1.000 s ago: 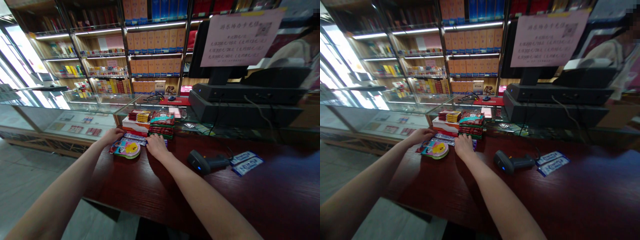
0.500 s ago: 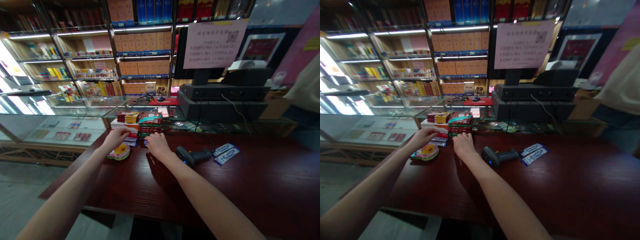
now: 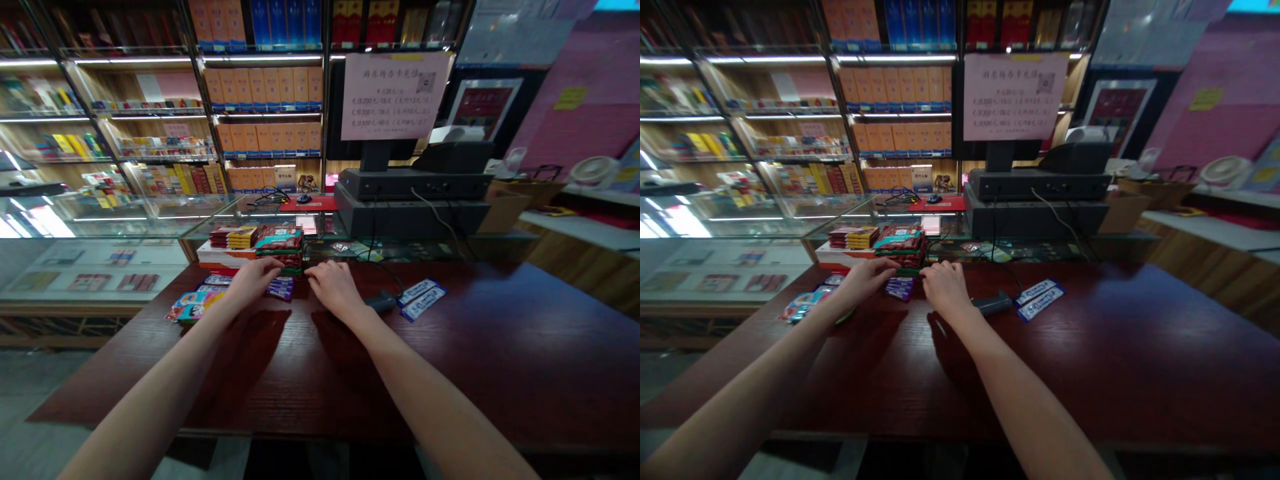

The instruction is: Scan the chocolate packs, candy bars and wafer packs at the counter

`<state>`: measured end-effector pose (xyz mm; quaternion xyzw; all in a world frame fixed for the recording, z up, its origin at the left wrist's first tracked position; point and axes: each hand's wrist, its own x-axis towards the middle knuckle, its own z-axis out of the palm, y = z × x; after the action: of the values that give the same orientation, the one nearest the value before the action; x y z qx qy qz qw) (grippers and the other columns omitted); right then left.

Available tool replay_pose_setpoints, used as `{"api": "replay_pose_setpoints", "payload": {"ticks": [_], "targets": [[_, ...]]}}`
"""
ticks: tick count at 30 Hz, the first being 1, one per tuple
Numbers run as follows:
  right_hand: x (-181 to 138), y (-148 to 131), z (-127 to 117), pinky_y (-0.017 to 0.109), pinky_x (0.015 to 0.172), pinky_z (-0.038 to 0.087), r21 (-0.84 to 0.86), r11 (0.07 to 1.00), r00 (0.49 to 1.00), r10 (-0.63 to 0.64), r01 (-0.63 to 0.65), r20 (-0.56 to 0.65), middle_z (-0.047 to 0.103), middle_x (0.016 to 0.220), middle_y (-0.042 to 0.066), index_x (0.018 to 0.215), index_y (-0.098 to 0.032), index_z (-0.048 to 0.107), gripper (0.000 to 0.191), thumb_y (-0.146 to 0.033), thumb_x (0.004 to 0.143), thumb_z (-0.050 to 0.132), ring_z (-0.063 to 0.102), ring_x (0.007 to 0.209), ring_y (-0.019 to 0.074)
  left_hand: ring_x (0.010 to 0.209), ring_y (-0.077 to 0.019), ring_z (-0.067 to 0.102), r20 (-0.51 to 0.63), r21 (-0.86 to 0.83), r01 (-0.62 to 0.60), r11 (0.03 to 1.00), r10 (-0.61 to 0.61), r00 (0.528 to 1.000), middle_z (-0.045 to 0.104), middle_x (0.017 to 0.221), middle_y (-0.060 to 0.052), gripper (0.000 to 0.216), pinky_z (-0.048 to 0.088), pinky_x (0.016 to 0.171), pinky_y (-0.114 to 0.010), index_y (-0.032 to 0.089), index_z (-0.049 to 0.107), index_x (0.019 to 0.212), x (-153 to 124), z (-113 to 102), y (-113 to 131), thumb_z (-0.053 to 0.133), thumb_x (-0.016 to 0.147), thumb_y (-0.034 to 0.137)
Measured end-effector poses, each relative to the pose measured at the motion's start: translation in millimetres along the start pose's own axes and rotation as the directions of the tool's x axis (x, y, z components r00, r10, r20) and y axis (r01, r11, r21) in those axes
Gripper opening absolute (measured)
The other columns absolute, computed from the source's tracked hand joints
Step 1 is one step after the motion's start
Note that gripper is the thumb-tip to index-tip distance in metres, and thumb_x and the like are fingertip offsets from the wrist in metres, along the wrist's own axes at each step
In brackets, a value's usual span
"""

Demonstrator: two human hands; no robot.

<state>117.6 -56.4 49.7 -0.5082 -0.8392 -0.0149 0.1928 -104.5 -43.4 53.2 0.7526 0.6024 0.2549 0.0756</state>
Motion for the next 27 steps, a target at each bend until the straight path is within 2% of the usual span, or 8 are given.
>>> {"api": "replay_pose_setpoints", "payload": {"ticks": [7, 16, 22, 27], "targets": [[-21, 51, -8, 0.037, 0.095, 0.033, 0.017, 0.996, 0.994, 0.093, -0.092, -0.062, 0.075, 0.114, 0.004, 0.116, -0.026, 0.073, 0.027, -0.024, 0.101, 0.051, 0.059, 0.11, 0.0218, 0.1, -0.0213, 0.071, 0.034, -0.074, -0.078, 0.994, 0.081, 0.996, 0.078, 0.108, 0.0, 0.029, 0.051, 0.092, -0.03, 0.025, 0.075, 0.109, 14, 23, 34, 0.054, 0.091, 0.032], [-58, 115, -15, 0.037, 0.093, 0.035, -0.035, 0.963, 0.961, 0.262, -0.266, -0.091, 0.075, 0.113, 0.004, 0.114, -0.027, 0.073, 0.028, -0.021, 0.099, 0.051, 0.061, 0.108, 0.0219, 0.096, -0.021, 0.072, 0.089, -0.053, -0.143, 0.988, 0.148, 0.985, 0.078, 0.105, 0.0, 0.03, 0.052, 0.09, -0.029, 0.026, 0.075, 0.111, 30, 46, 68, 0.054, 0.092, 0.034], [-80, 157, -15, 0.036, 0.09, 0.038, -0.09, 0.924, 0.927, 0.363, -0.371, -0.093, 0.075, 0.112, 0.005, 0.115, -0.027, 0.074, 0.03, -0.021, 0.099, 0.049, 0.061, 0.108, 0.0235, 0.106, -0.0217, 0.07, 0.141, -0.057, -0.251, 0.966, 0.257, 0.956, 0.076, 0.114, -0.003, 0.031, 0.051, 0.097, -0.031, 0.023, 0.074, 0.113, 39, 63, 93, 0.052, 0.092, 0.029], [-91, 187, -12, 0.036, 0.09, 0.039, -0.109, 0.89, 0.896, 0.437, -0.443, -0.072, 0.074, 0.116, 0.005, 0.116, -0.027, 0.073, 0.032, -0.022, 0.099, 0.046, 0.061, 0.11, 0.0235, 0.107, -0.0208, 0.068, 0.16, -0.062, -0.345, 0.936, 0.351, 0.923, 0.075, 0.116, -0.003, 0.03, 0.051, 0.098, -0.03, 0.023, 0.073, 0.114, 46, 82, 116, 0.053, 0.092, 0.029]]}}
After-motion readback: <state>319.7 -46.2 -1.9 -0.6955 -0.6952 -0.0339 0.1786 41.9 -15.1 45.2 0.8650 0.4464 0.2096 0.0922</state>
